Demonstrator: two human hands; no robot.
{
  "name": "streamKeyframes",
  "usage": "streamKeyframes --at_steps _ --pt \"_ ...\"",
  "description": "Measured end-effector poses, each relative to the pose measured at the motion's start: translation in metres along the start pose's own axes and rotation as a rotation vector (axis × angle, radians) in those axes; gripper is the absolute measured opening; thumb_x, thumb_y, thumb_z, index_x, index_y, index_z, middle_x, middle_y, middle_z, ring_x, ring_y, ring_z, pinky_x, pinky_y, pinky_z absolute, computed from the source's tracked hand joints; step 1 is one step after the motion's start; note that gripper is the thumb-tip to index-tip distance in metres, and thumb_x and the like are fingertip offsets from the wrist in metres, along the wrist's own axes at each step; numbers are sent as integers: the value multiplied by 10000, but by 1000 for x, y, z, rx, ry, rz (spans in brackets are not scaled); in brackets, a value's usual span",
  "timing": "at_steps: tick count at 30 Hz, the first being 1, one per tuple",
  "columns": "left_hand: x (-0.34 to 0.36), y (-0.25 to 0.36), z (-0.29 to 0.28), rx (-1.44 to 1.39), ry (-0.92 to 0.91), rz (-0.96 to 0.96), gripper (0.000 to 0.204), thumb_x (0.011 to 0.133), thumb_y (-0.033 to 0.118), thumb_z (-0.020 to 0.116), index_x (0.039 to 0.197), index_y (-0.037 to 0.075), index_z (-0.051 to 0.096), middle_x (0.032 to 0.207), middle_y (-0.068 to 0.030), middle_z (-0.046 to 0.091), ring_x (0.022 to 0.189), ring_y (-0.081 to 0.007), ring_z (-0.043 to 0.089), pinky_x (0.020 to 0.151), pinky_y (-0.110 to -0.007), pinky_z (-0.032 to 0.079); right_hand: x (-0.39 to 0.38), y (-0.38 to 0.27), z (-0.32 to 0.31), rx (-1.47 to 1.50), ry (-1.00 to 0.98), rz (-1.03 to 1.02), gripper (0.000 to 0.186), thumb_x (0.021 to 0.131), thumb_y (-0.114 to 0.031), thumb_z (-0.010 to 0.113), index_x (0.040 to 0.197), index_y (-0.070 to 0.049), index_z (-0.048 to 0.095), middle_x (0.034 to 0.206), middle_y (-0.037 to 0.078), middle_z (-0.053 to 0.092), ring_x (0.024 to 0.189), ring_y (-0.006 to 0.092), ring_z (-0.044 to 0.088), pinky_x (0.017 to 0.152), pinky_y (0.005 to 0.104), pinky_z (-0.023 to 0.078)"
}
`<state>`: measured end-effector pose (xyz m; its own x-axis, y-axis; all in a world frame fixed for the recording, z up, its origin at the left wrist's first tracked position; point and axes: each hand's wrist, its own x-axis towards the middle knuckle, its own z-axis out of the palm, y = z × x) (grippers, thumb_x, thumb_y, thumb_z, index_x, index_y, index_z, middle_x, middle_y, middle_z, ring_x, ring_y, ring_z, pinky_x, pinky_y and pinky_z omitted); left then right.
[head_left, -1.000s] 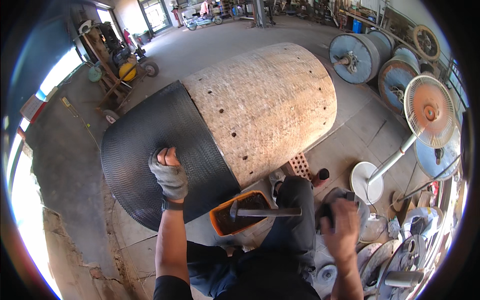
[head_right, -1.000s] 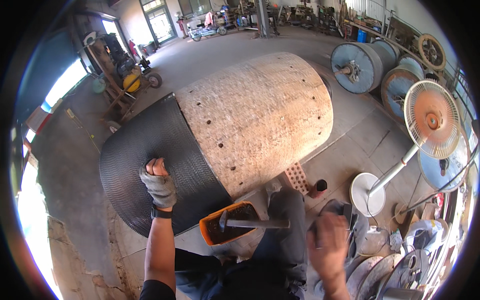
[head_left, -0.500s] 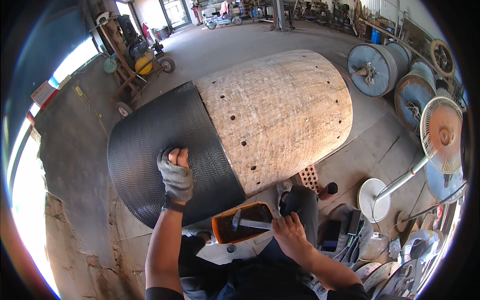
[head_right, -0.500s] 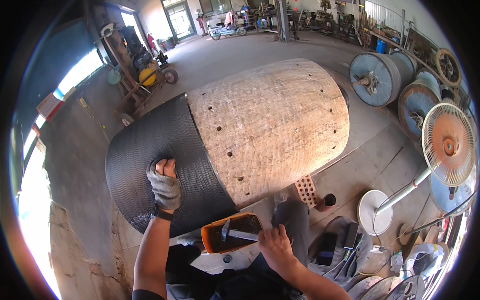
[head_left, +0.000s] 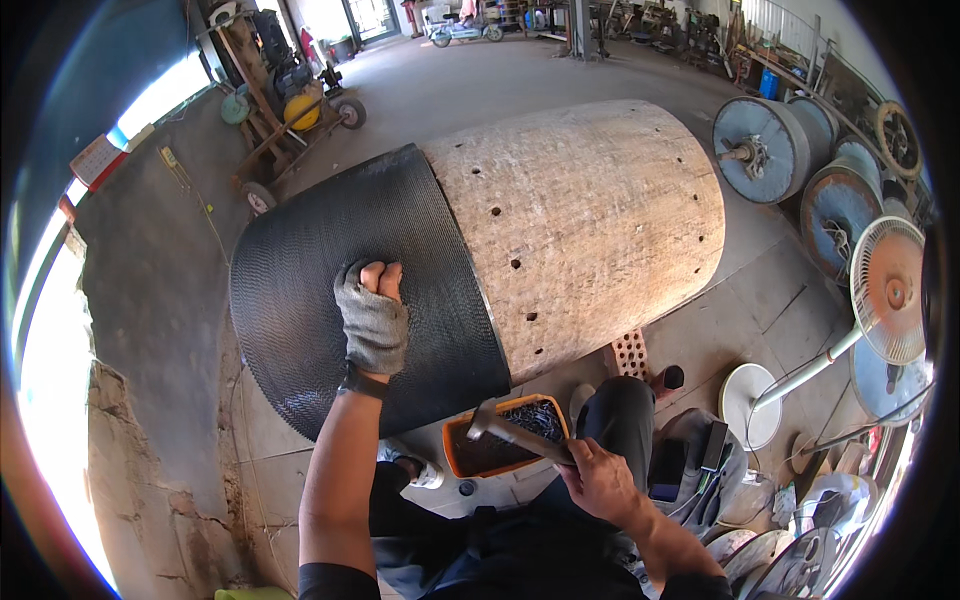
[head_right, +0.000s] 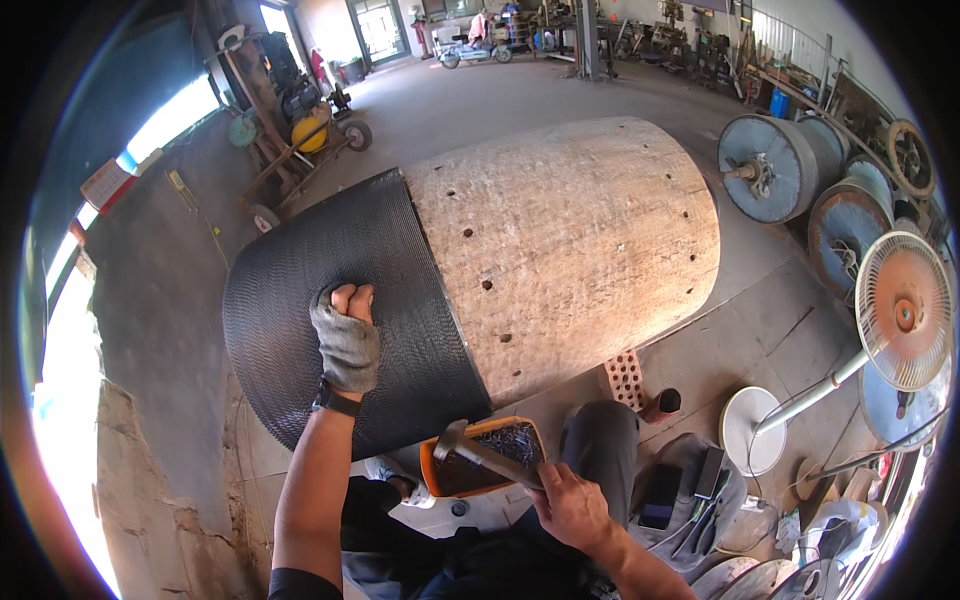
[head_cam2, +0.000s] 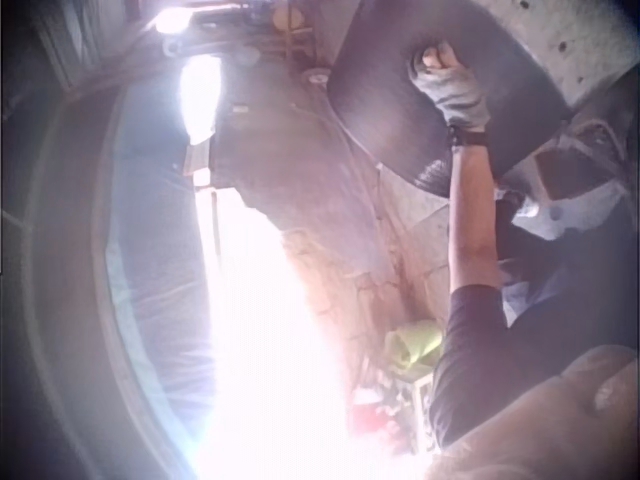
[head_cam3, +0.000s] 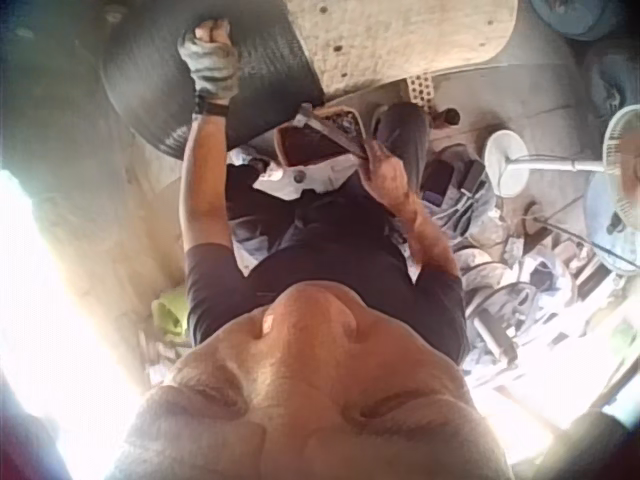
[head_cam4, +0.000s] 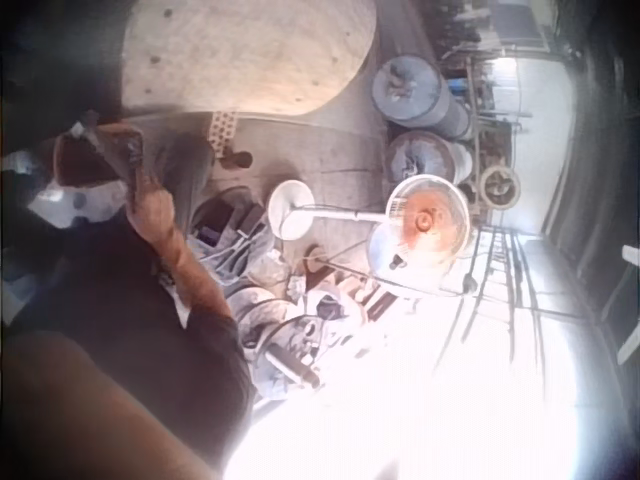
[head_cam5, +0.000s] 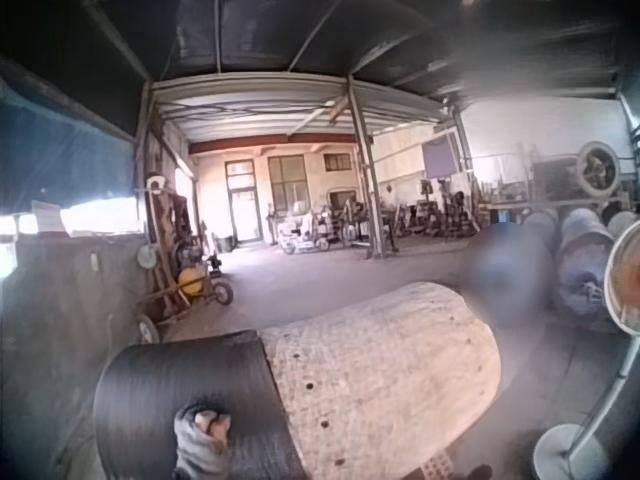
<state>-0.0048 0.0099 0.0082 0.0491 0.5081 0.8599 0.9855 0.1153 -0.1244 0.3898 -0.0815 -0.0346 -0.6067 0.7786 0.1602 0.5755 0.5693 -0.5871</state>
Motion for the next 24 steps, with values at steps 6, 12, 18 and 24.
streamKeyframes --at_steps 6,12,18,24 --pt "-10 -6 1 -151 -94 -160 340 824 3 653 1152 89 672 1133 -94 554 1053 -315 544 899 -459 472 16 4 20 415 227 90 254 947 -173 701 1093 -11 570 753 193 653 650 381 676 563 410 529" --pt "0 0 -5 61 -64 -31 361 808 -27 631 1144 94 684 1153 -84 549 1024 -306 535 903 -442 467 58 14 19 335 420 -81 215 943 -18 607 1136 52 544 827 258 623 713 468 614 637 464 504" --pt "8 45 -31 -104 18 24 398 839 -54 662 1215 73 628 1033 -87 621 954 -297 587 864 -410 505 59 28 31 437 457 -5 248 967 -35 587 1194 48 528 873 278 655 772 454 675 664 453 530" --pt "-35 124 -21 -520 -46 -73 500 788 -84 700 1252 73 600 969 -72 670 950 -295 605 903 -435 475 69 46 46 371 395 4 239 986 -152 643 1149 4 564 793 225 653 693 413 675 610 434 532"
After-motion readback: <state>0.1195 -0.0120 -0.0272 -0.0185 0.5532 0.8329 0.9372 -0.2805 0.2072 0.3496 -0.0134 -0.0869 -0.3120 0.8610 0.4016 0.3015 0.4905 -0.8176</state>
